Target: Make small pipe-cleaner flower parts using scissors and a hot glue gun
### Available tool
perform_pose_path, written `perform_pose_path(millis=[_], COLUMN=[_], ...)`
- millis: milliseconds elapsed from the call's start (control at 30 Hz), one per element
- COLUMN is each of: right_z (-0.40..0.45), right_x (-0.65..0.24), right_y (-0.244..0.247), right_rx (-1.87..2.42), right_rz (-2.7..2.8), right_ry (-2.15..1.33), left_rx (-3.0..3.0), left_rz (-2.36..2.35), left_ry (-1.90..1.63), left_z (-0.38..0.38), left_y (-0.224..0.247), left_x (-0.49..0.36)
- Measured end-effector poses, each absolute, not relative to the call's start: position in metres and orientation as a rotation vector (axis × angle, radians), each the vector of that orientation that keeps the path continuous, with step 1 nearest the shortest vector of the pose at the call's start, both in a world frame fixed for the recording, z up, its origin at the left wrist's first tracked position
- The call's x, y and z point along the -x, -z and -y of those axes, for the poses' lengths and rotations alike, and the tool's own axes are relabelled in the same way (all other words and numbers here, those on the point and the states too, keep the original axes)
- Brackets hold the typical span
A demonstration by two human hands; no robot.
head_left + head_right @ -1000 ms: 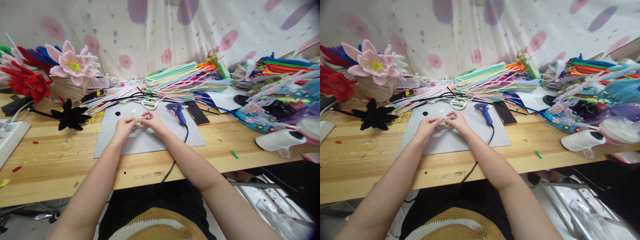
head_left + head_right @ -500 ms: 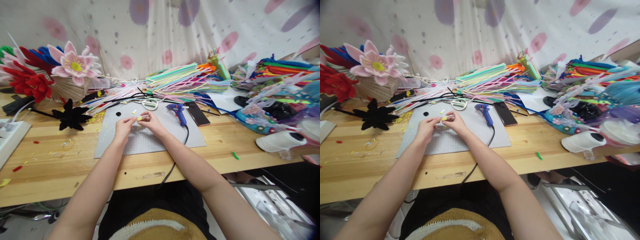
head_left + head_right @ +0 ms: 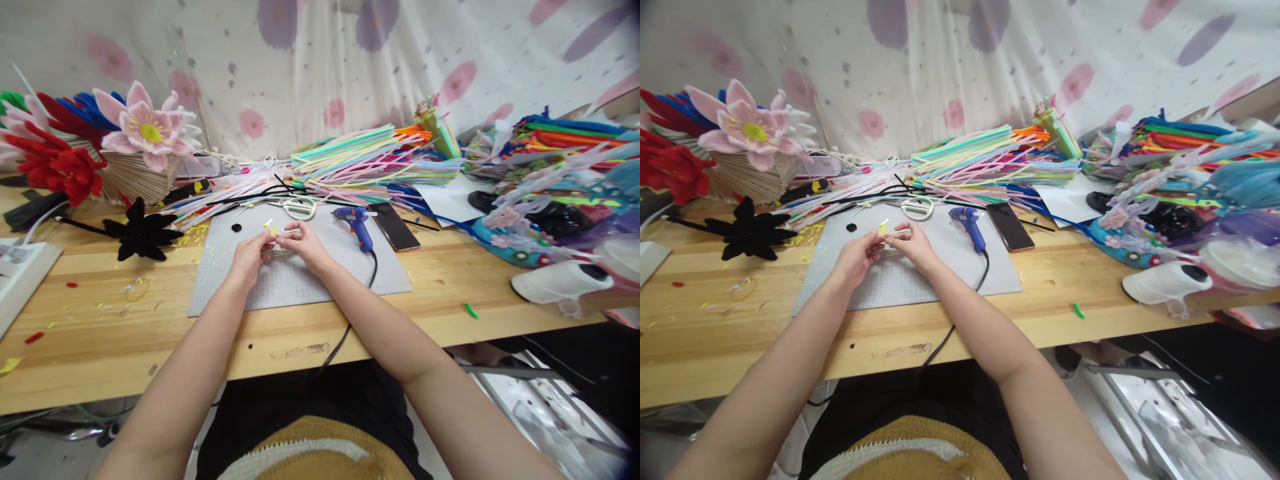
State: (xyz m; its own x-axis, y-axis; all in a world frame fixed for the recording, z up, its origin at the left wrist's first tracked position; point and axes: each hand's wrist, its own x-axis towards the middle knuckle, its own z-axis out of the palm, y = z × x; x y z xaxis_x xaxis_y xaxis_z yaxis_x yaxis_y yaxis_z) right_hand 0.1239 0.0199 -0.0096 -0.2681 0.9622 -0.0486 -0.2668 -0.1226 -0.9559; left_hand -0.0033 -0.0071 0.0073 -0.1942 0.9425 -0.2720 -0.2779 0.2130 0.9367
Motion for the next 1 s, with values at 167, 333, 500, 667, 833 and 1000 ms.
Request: perform_pose_path(millis=[167, 333, 500, 667, 833, 1000], right_z=[-0.0198, -0.0199, -0.0194, -0.0210, -0.0218, -0.0214], right_x=[-0.1256, -0.1244, -0.1210, -0.1177, -0.1184, -0.1208], right_y=[0.0084, 0.0081, 0.0092, 0.0125, 0.0117, 0.0100], right_rx=[0.926, 0.954, 0.929, 0.921, 0.920, 0.947], right_rz=[1.155, 1.188, 1.180, 1.159, 1.145, 1.126], right_ry=[-1.576, -1.594, -1.546, -1.524, -1.526, -1.551], left_rx=[-0.649, -0.627, -0.656, -0.682, -0.647, -0.578], left_rz=[-1.251, -1.284, -1.284, -1.273, -1.276, -1.268], left_ry=[-1.337, -1.393, -1.420, -1.432, -1.366, -1.344], left_z=[0.0069, 0.0066, 0.0058, 0.0049, 0.0041, 0.0027], left_y=[-0.0096, -0.0110, -0.0088, -0.0050, -0.0064, -0.0095], left_x=[0.0036, 0.0031, 0.0022, 0.0023, 0.0060, 0.0117])
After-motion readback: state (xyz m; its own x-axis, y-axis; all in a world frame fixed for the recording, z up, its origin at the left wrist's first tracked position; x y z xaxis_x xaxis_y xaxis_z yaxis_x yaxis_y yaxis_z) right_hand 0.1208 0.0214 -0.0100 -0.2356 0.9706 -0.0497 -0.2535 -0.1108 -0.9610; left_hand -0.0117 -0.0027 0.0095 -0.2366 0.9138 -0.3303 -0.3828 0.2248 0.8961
